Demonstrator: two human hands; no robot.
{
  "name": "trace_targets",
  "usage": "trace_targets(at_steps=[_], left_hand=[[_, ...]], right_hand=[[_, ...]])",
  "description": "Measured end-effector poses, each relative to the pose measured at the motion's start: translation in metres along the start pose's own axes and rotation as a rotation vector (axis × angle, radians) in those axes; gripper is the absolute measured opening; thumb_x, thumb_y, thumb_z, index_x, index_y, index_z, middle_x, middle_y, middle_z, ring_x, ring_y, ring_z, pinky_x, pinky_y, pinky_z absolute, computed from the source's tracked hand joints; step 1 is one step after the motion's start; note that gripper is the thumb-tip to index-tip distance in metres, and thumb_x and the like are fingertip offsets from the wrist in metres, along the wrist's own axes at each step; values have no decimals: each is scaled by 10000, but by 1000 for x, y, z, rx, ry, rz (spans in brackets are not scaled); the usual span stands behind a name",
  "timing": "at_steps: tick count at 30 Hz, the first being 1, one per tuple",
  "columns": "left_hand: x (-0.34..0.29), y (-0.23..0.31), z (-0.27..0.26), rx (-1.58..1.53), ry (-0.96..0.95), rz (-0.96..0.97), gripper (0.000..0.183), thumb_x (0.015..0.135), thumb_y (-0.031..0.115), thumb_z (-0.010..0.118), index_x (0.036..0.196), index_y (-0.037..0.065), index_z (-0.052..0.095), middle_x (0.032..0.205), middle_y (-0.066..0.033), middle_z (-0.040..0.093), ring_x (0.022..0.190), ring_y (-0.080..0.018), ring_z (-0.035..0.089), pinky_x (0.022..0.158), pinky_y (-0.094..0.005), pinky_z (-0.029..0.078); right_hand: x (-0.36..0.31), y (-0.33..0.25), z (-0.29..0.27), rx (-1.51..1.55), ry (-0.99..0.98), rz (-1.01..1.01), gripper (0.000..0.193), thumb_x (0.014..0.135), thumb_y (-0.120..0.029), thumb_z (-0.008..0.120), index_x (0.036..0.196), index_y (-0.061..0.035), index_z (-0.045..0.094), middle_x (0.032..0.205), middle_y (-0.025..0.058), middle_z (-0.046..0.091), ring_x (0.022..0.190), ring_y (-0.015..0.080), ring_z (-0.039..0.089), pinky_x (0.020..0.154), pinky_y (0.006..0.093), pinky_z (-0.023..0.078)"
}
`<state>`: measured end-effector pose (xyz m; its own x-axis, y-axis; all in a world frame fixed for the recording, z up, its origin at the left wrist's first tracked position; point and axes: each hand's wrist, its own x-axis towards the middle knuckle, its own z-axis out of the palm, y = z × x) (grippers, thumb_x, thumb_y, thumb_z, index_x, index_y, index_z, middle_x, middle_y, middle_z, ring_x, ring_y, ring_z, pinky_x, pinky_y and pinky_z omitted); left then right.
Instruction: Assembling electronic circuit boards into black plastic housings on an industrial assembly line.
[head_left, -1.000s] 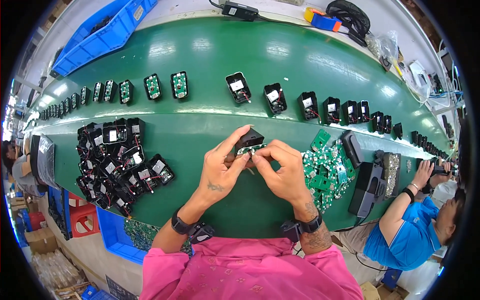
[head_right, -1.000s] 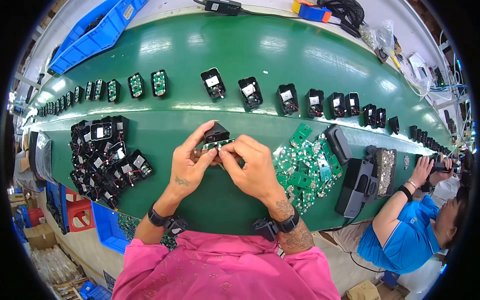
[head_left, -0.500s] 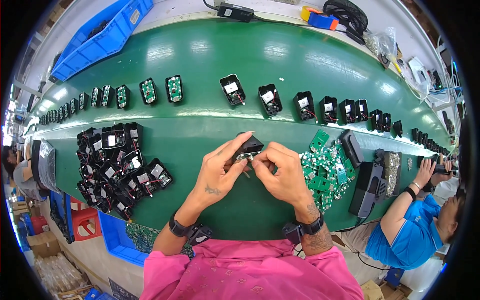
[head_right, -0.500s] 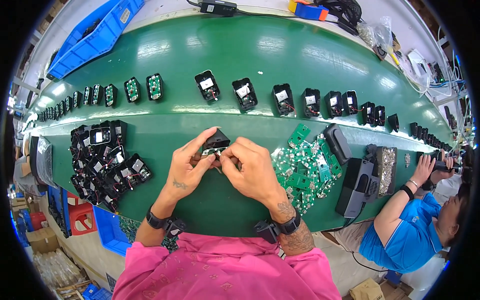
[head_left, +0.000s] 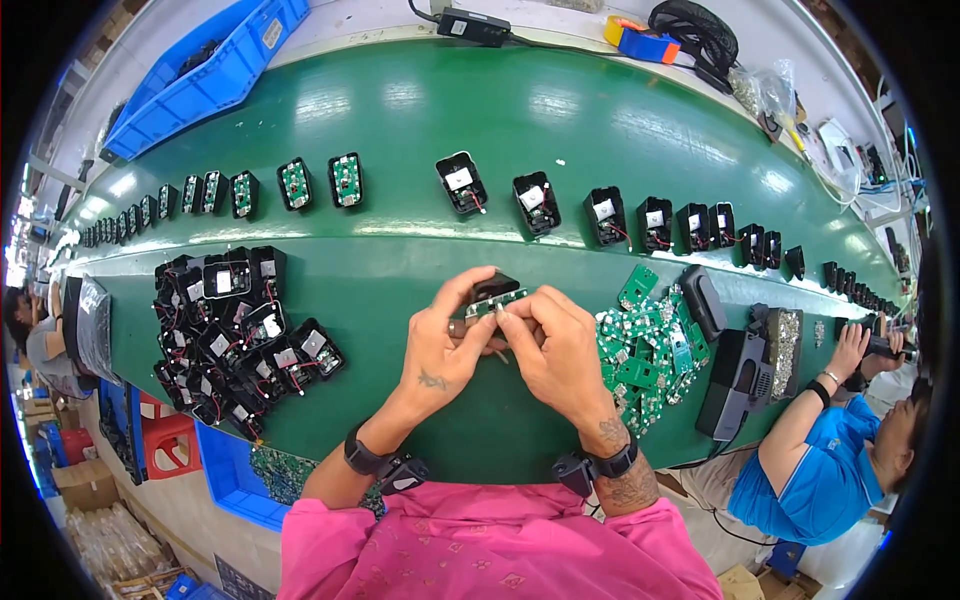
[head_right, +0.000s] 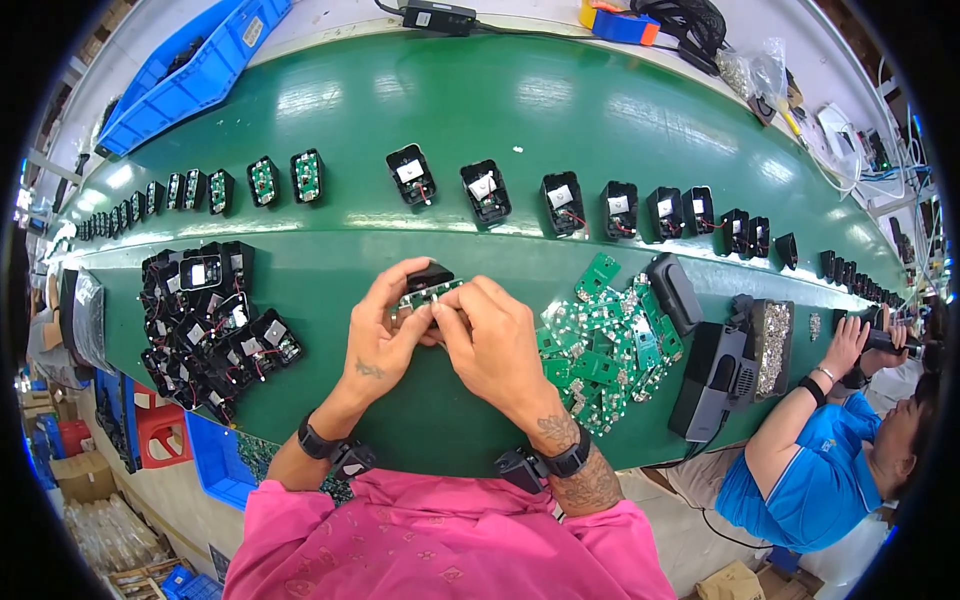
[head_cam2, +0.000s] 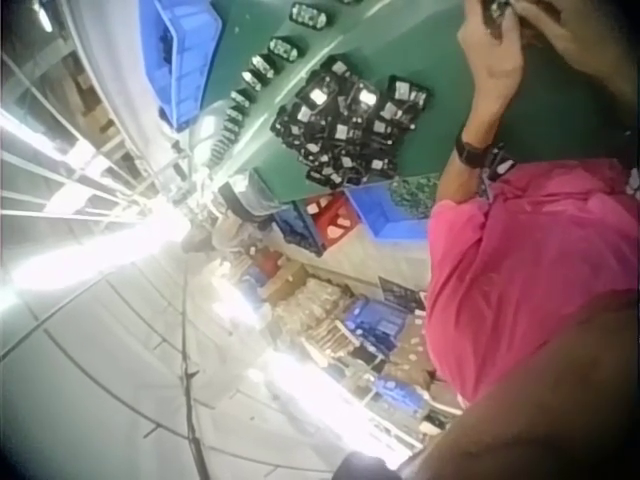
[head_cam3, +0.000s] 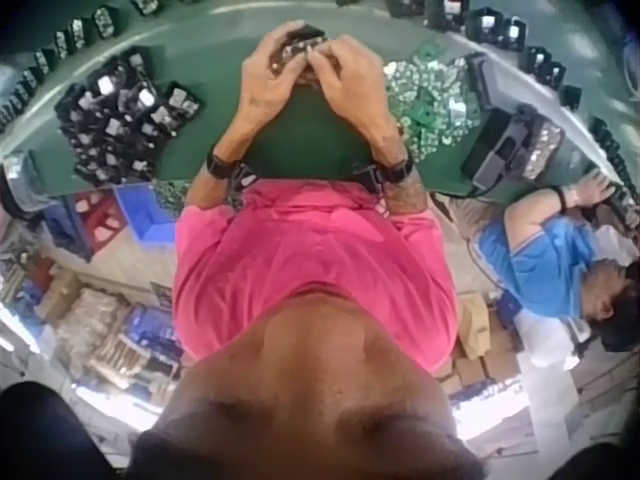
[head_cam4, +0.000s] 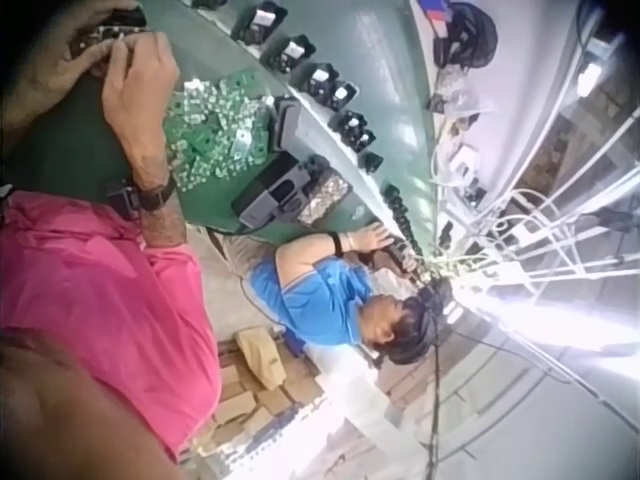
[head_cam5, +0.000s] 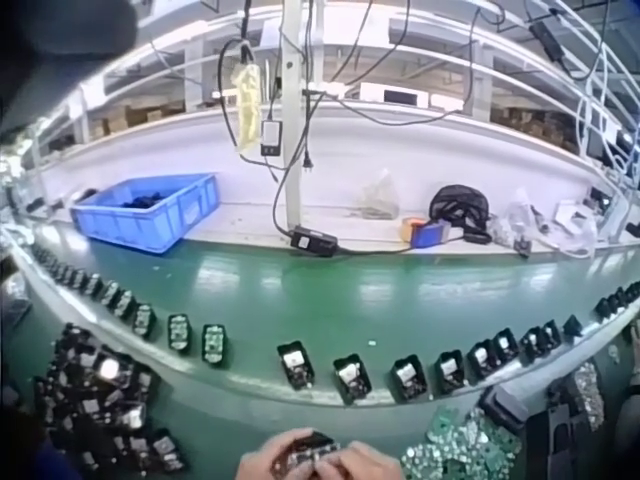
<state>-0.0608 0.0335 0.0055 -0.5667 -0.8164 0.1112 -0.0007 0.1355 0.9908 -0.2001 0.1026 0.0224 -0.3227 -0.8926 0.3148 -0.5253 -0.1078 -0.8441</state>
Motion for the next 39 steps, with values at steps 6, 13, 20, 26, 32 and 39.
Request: trace_targets(at_steps=[6,13,20,26,32,39], left_hand=[[2,13,-10,-266,-85,-218,541,923,-35,599,1433,40,432,1216,-161,611,854,-148,688,704,-278,620],[5,14,-7,-172,-24,-216,557,857,-107,625,1381,38,503,1196,-121,641,923,-150,685,766,-281,622],[-1,3,-5,-27,-31,-99,458,861,-85,656,1301,8,570,1241,-96,614,887,-118,670,649,-222,571],[1,7,-4,54,95,75,513,810,-128,621,1284,69,632,1320,-143,604,859,-109,668,597,-232,537],[-2,13,2,170,111,117,527,829,-164,527,1290,71,630,1294,-157,629,896,-114,657,636,-231,534],[1,16,-1,94,107,12,511,853,-137,512,1315,61,599,1240,-144,645,917,-94,665,680,-243,542]], right_hand=[[1,0,-5,135,83,251,133,907,-82,700,891,37,642,686,32,648,595,56,574,527,233,448],[-5,-3,-5,344,29,283,118,908,-64,701,930,45,660,796,50,682,685,57,616,582,209,477],[-6,5,-2,376,-28,193,119,959,-71,625,885,21,624,718,-11,568,610,45,520,530,217,399],[1,-1,-17,311,-237,172,205,977,-143,614,843,12,613,621,-21,525,556,46,444,499,242,360],[-1,-10,-12,217,-159,175,216,946,-156,655,836,29,643,609,60,549,532,102,454,493,301,372],[2,-9,-12,222,-57,229,267,941,-167,671,766,33,640,554,32,509,519,68,420,468,284,331]])
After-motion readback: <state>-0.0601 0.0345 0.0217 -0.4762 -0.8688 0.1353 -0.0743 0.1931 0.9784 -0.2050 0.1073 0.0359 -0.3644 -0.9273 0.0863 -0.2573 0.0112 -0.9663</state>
